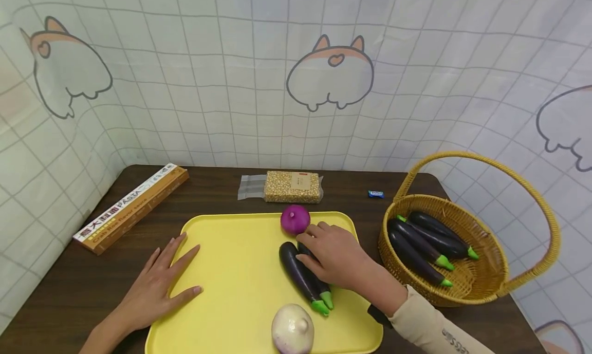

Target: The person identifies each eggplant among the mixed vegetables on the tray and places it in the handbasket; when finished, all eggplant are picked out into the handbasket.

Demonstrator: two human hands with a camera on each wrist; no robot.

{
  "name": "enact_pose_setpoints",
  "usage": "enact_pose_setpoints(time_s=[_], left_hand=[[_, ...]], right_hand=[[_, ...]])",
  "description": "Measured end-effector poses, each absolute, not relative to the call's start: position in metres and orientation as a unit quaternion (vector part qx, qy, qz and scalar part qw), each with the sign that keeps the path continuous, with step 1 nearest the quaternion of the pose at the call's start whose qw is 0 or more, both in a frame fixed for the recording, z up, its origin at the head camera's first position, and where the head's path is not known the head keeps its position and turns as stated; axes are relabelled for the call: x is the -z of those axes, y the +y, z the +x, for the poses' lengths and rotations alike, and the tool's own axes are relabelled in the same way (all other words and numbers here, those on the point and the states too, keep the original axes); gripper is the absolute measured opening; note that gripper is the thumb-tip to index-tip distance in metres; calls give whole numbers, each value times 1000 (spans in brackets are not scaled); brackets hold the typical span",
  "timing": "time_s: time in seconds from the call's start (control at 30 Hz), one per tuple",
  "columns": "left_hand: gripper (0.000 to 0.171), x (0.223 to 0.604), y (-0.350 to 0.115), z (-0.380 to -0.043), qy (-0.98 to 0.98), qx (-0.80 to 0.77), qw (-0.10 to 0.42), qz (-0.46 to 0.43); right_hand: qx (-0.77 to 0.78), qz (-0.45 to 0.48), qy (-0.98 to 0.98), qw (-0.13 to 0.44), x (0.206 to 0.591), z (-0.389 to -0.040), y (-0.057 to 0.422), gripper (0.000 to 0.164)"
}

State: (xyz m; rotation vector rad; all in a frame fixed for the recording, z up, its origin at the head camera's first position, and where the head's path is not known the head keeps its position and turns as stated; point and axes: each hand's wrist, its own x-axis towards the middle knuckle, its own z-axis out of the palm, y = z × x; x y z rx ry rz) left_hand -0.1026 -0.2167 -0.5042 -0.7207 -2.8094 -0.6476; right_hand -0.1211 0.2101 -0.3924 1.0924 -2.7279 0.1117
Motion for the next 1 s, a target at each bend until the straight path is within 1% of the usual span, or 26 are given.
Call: enact_pose_setpoints(time_s=[0.17, 0.47, 0.8, 1.0], left_hand=[[87, 504, -218, -103, -944, 216, 73, -238], [86, 500, -216, -101, -943, 216, 80, -241], [86, 500, -215, -101, -945, 212, 72, -239], [86, 501, -216, -102, -946, 212, 66, -235]], right_hand=[[-26, 387, -917, 91, 402, -120, 196, 42], [-40, 406, -910, 72, 418, -118, 178, 45], [-59, 414, -908, 8, 432, -108, 166, 57], [-69, 405, -911, -8, 433, -108, 159, 58]])
